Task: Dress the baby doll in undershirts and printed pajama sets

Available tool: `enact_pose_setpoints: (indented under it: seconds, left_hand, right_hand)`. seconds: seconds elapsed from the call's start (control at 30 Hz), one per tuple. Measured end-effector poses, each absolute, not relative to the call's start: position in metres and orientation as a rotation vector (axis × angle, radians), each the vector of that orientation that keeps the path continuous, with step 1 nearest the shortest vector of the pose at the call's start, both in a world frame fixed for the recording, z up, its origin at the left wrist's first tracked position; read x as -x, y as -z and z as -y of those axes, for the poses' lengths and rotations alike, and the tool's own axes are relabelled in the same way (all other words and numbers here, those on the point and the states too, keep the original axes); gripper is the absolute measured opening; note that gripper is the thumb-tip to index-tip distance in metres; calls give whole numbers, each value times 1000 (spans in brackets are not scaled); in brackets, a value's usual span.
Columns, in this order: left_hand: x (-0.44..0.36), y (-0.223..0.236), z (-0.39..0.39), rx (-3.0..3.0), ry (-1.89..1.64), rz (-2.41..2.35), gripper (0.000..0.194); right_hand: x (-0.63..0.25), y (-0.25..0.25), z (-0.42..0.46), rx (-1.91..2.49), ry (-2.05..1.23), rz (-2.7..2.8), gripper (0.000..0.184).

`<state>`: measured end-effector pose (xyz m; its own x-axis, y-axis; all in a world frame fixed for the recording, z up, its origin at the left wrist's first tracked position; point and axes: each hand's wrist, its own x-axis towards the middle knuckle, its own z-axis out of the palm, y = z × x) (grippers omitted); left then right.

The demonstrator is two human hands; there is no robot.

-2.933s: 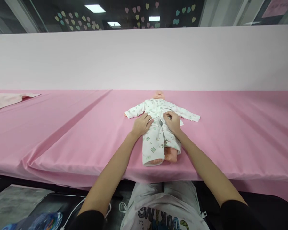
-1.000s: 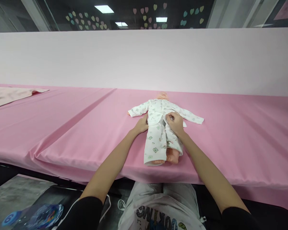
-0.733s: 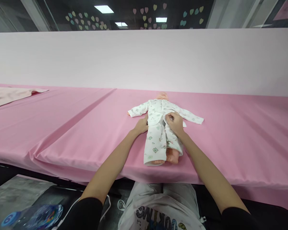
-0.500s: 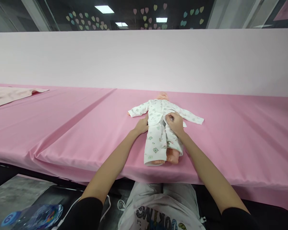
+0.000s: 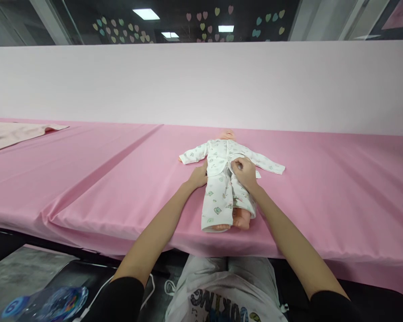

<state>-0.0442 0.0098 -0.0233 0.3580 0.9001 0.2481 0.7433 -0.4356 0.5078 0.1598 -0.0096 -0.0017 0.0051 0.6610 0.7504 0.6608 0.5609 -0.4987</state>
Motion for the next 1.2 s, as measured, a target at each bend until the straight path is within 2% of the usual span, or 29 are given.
enact_pose_setpoints:
  seconds: [0.73,0.83,0.97,1.07,1.2]
  left_hand:
    - [44,23,-9,-2315,-699,-1465,72]
    - [48,13,-7,-2397,-599,-1498,64]
    - [49,-18,-10,-2593,-412,-1788,34]
    - [34,-47,-15,-2735,-564,-1818,33]
    - [-9,-73,-31,-2712,-909,-1617,38]
  right_hand:
    - [-159,1,11,1120,7,1705,17]
    - [-159,1,10,1114,22,1696,17]
    - [-158,3,9,1133,20,1700,18]
    - [-157,4,7,1133,38,1715,19]
    - [-156,3,6,1155,66,1732,18]
